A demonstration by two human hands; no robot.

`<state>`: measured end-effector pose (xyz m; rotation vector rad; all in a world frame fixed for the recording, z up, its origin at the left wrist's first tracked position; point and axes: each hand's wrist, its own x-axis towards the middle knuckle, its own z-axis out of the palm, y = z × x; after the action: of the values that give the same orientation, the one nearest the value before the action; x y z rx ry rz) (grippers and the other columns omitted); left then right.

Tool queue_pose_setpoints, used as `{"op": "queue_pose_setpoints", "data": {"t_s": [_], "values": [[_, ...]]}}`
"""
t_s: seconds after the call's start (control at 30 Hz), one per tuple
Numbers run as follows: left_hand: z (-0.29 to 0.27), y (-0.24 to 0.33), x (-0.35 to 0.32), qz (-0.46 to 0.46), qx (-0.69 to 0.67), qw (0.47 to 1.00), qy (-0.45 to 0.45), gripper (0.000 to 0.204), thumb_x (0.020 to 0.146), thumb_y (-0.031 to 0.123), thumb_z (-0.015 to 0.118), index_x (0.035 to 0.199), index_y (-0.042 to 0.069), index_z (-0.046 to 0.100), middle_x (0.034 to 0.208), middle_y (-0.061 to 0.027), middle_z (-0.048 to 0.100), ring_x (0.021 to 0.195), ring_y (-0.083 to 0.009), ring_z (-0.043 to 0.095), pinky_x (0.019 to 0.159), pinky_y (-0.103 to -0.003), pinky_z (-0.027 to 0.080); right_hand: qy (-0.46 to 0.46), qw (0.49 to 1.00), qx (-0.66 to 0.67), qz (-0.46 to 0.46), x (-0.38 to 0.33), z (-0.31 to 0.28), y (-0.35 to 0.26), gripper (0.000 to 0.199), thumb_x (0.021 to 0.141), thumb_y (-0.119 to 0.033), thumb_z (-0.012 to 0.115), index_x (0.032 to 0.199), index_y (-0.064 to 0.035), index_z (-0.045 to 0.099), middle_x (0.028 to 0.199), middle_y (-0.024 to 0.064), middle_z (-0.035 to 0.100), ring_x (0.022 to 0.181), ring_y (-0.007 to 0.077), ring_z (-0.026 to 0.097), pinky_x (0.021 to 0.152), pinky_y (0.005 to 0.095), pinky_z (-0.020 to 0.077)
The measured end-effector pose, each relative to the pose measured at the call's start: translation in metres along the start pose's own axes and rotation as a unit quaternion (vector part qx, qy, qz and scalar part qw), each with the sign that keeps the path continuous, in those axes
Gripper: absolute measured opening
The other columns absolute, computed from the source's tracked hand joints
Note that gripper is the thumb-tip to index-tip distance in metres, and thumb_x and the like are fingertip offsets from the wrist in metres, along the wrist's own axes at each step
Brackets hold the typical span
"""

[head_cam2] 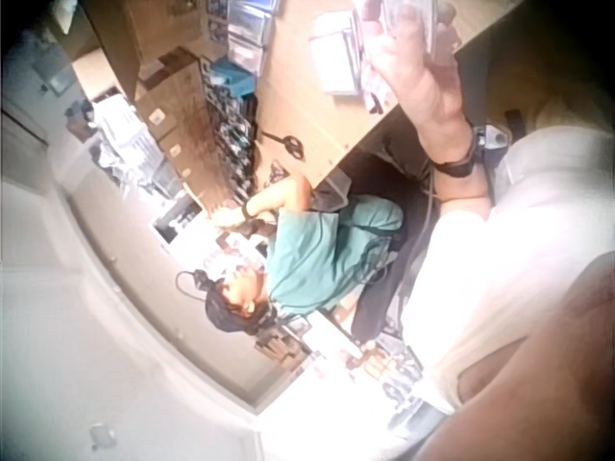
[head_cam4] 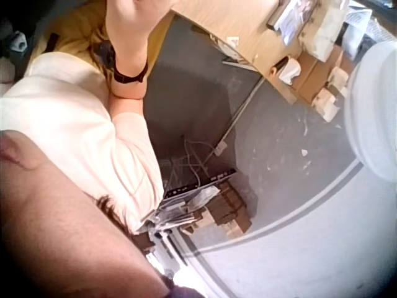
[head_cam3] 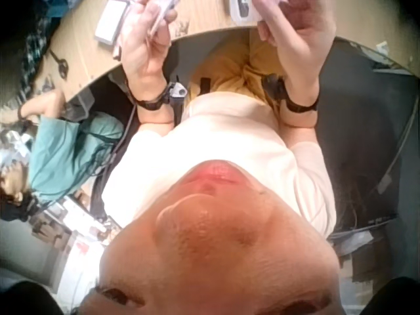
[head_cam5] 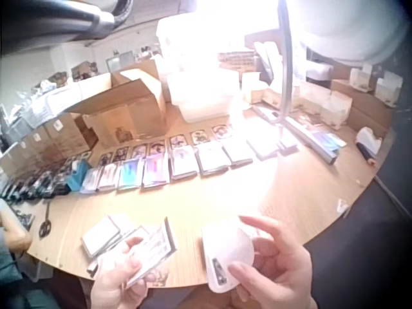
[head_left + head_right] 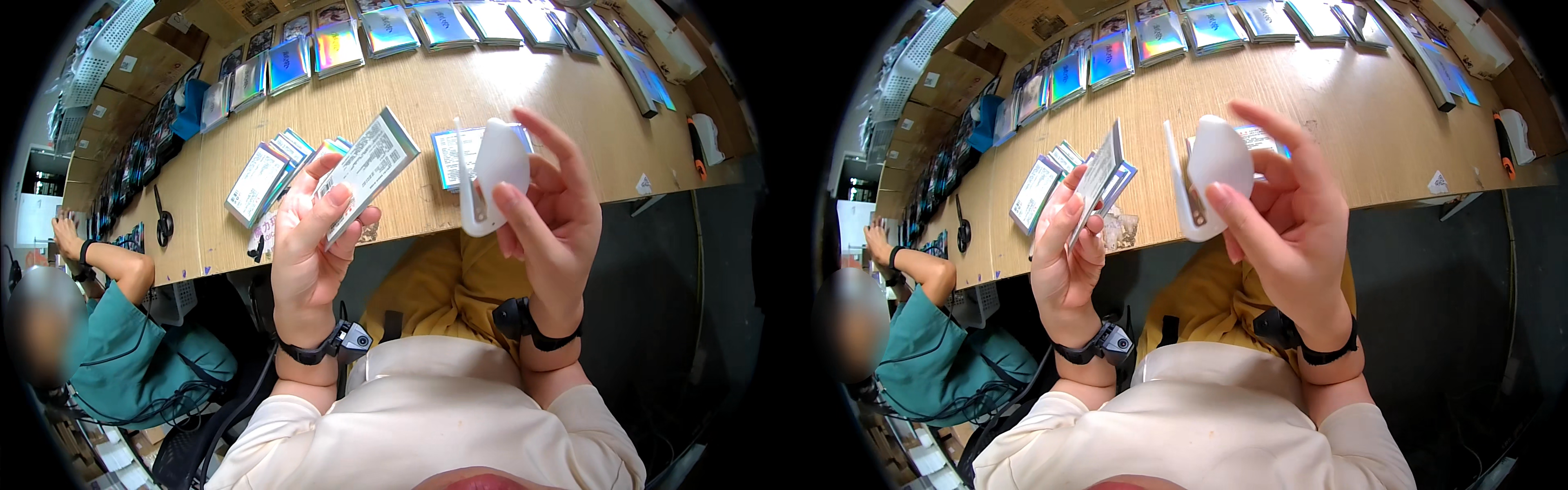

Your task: The person opens a small box with a utility knife, removes a stack of holographic packs, and applies a white adhesive label to each pack one by one using a handheld applicator. The labeled packs are placed in a growing pile on the table.

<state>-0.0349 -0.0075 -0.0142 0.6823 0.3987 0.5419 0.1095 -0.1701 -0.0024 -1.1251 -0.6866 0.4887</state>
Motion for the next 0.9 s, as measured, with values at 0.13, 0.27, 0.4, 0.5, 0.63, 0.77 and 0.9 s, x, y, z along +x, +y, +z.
{"op": "queue_pose_setpoints", "data": {"t_s": [0.13, 0.27, 0.4, 0.5, 0.63, 0.77, 0.9], "values": [[0.0014, -0.0012, 0.0002, 0.002, -0.001, 1.000, -0.006, 0.052, 0.088, 0.003, 0.061, 0.132, -0.003, 0.034, 0.108, -0.0185, 0.062, 0.078, -0.0229, 0.070, 0.060, -0.021, 0.061, -0.037, 0.998, 0.028, 0.036, -0.0049, 0.0042, -0.0023, 0.046, 0.087, 0.007, 0.058, 0.131, 0.0016, 0.045, 0.090, 0.0082, 0.064, 0.061, 0.0024, 0.054, 0.046, 0.0150, 0.0372], [0.0009, -0.0036, -0.0006, 0.028, 0.028, 0.999, 0.013, 0.052, 0.088, 0.004, 0.062, 0.132, -0.003, 0.036, 0.109, -0.0182, 0.062, 0.079, -0.0227, 0.070, 0.061, -0.021, 0.061, -0.057, 0.997, 0.029, 0.033, -0.0069, 0.0042, -0.0035, 0.046, 0.087, 0.008, 0.057, 0.131, 0.0017, 0.045, 0.092, 0.0082, 0.063, 0.063, 0.0021, 0.055, 0.046, 0.0146, 0.0374], [0.0018, -0.0048, -0.0007, 0.042, 0.056, 0.997, 0.019, 0.052, 0.088, 0.005, 0.063, 0.132, -0.003, 0.037, 0.108, -0.0188, 0.062, 0.079, -0.0225, 0.069, 0.061, -0.021, 0.061, -0.062, 0.997, 0.036, 0.033, -0.0078, 0.0063, -0.0023, 0.046, 0.087, 0.008, 0.057, 0.131, 0.0014, 0.045, 0.093, 0.0080, 0.063, 0.066, 0.0018, 0.056, 0.046, 0.0143, 0.0376], [0.0037, -0.0056, -0.0015, 0.056, 0.080, 0.995, 0.025, 0.052, 0.087, 0.005, 0.063, 0.131, -0.003, 0.038, 0.107, -0.0190, 0.063, 0.078, -0.0224, 0.070, 0.062, -0.021, 0.061, -0.069, 0.997, 0.034, 0.026, -0.0073, 0.0070, 0.0009, 0.046, 0.087, 0.008, 0.057, 0.131, 0.0011, 0.045, 0.093, 0.0078, 0.063, 0.067, 0.0016, 0.056, 0.046, 0.0141, 0.0376], [0.0038, -0.0054, -0.0023, 0.060, 0.089, 0.994, 0.026, 0.052, 0.087, 0.005, 0.064, 0.131, -0.003, 0.038, 0.107, -0.0191, 0.063, 0.078, -0.0219, 0.070, 0.062, -0.021, 0.061, -0.064, 0.997, 0.029, 0.028, -0.0068, 0.0081, 0.0011, 0.046, 0.087, 0.008, 0.057, 0.131, 0.0006, 0.045, 0.094, 0.0079, 0.063, 0.067, 0.0013, 0.056, 0.047, 0.0139, 0.0377], [0.0040, -0.0058, -0.0030, 0.067, 0.091, 0.993, 0.025, 0.052, 0.087, 0.005, 0.064, 0.131, -0.003, 0.039, 0.107, -0.0191, 0.063, 0.078, -0.0213, 0.070, 0.062, -0.021, 0.061, -0.074, 0.996, 0.030, 0.029, -0.0074, 0.0067, 0.0027, 0.046, 0.087, 0.008, 0.057, 0.131, 0.0002, 0.045, 0.095, 0.0079, 0.064, 0.067, 0.0013, 0.056, 0.047, 0.0139, 0.0378], [0.0027, -0.0057, -0.0022, 0.072, 0.096, 0.992, 0.033, 0.052, 0.086, 0.005, 0.065, 0.131, -0.003, 0.039, 0.106, -0.0188, 0.064, 0.078, -0.0214, 0.070, 0.062, -0.022, 0.061, -0.067, 0.997, 0.028, 0.031, -0.0064, 0.0077, 0.0020, 0.045, 0.087, 0.008, 0.057, 0.131, 0.0002, 0.046, 0.094, 0.0075, 0.064, 0.067, 0.0012, 0.056, 0.047, 0.0139, 0.0377]]}}
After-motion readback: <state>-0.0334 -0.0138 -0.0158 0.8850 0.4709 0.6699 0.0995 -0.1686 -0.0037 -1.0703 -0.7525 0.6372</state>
